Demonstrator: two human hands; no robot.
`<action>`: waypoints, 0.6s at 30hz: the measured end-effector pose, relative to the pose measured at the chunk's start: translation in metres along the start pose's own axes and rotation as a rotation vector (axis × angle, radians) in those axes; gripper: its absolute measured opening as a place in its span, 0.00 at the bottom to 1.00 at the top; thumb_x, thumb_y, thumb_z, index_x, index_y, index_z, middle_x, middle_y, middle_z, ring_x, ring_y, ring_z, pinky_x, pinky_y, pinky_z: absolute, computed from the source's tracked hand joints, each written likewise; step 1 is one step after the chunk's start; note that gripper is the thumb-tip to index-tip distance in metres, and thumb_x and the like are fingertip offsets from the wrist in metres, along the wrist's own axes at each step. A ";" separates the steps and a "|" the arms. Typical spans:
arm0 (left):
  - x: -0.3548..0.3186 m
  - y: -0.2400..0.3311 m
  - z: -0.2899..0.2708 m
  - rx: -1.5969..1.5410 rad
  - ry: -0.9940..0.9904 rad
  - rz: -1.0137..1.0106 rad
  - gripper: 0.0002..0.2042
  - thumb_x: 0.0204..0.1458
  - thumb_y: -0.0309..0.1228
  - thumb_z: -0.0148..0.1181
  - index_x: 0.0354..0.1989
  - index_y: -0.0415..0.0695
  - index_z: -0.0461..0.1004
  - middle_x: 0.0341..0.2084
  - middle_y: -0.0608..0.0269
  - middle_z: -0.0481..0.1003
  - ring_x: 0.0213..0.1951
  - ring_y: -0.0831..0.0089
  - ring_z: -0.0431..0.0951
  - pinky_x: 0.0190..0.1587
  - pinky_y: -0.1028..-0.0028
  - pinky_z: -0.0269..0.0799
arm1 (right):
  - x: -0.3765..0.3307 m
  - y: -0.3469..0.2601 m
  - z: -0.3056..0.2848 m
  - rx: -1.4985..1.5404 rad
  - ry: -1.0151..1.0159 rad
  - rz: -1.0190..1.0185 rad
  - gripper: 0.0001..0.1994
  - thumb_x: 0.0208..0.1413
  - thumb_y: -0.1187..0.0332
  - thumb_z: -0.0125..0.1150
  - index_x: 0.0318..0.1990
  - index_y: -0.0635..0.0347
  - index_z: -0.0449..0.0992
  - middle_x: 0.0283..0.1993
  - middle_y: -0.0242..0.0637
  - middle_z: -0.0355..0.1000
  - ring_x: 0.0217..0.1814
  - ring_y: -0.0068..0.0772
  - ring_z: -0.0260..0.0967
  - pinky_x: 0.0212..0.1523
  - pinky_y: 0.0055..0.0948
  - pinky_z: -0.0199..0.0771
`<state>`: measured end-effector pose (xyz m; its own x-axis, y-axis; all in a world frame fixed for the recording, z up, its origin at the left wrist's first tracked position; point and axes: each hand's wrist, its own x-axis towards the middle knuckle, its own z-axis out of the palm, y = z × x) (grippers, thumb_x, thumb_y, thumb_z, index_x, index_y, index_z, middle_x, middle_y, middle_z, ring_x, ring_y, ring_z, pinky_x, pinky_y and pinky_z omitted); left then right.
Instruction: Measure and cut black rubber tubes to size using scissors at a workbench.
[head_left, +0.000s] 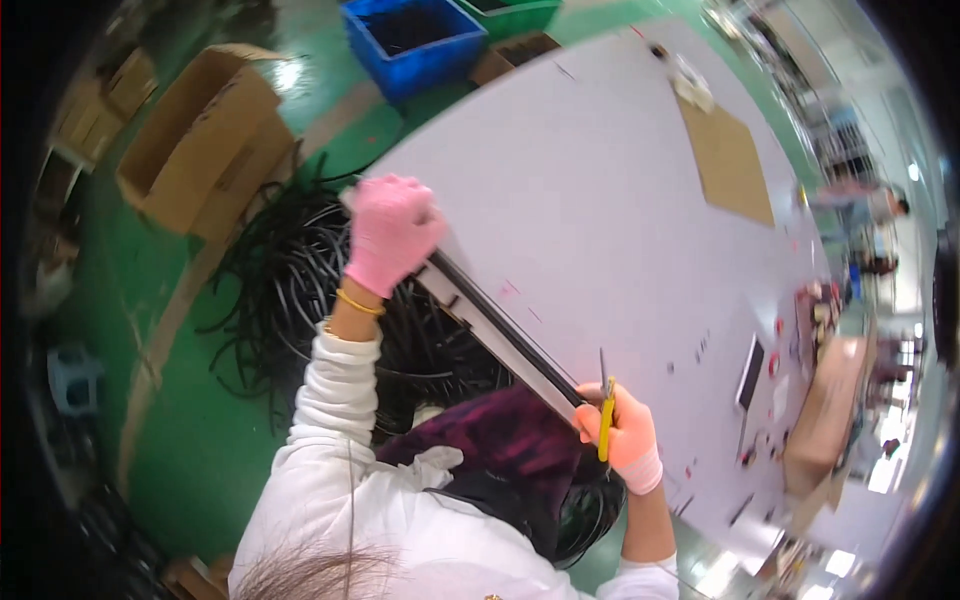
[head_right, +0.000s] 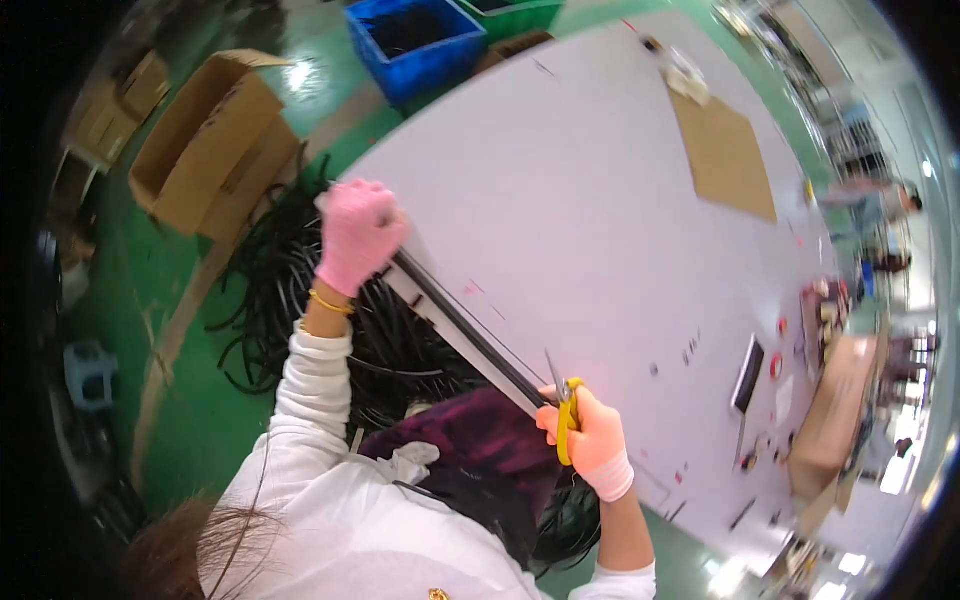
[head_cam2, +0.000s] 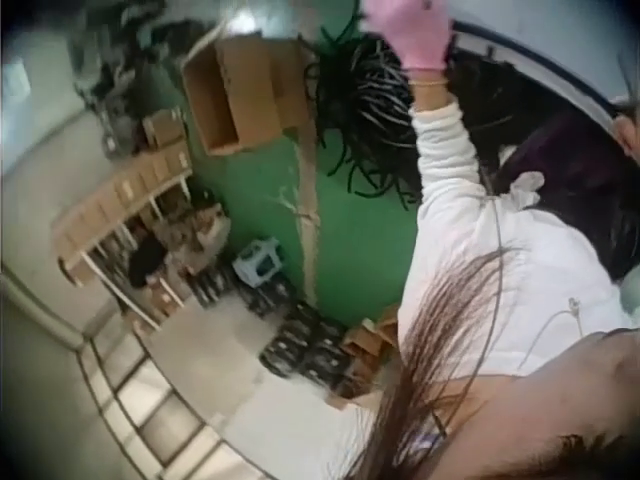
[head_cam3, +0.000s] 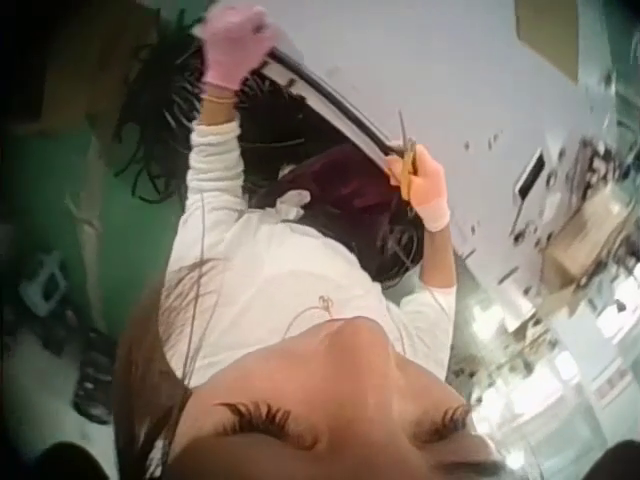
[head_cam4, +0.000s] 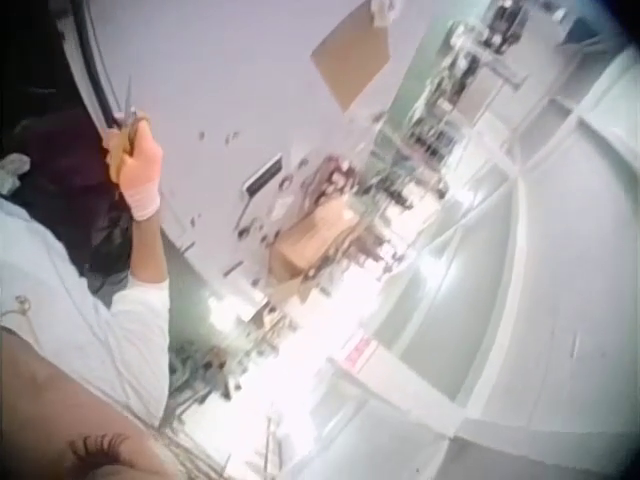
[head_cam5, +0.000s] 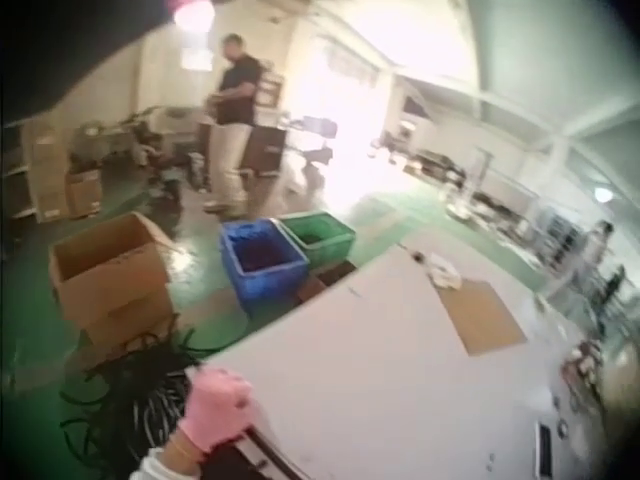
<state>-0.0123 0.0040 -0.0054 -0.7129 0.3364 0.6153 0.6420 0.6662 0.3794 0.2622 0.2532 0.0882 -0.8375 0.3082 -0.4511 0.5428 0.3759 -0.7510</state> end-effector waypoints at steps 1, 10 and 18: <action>0.000 -0.001 0.000 0.001 0.011 0.026 0.09 0.35 0.25 0.59 0.15 0.44 0.63 0.17 0.57 0.66 0.27 0.56 0.70 0.35 0.59 0.64 | -0.010 0.004 -0.006 0.156 -0.039 0.081 0.10 0.58 0.75 0.61 0.46 0.65 0.76 0.25 0.33 0.74 0.24 0.20 0.67 0.28 0.22 0.69; 0.000 -0.006 0.001 -0.057 -0.099 0.038 0.12 0.40 0.19 0.58 0.20 0.37 0.58 0.18 0.53 0.59 0.24 0.57 0.63 0.28 0.62 0.59 | -0.107 0.076 -0.090 0.326 0.027 0.427 0.11 0.57 0.69 0.62 0.43 0.69 0.75 0.27 0.34 0.74 0.24 0.20 0.67 0.27 0.21 0.68; -0.004 -0.027 0.006 -0.054 -0.223 -0.035 0.16 0.50 0.22 0.60 0.22 0.37 0.55 0.20 0.56 0.56 0.26 0.64 0.60 0.31 0.66 0.61 | -0.092 0.113 -0.107 0.152 0.077 0.325 0.10 0.56 0.67 0.64 0.38 0.67 0.75 0.26 0.32 0.74 0.25 0.20 0.68 0.29 0.23 0.69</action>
<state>-0.0290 -0.0112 -0.0225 -0.7756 0.4565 0.4360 0.6259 0.6455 0.4377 0.4071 0.3611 0.0966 -0.6122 0.4577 -0.6448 0.7599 0.1153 -0.6397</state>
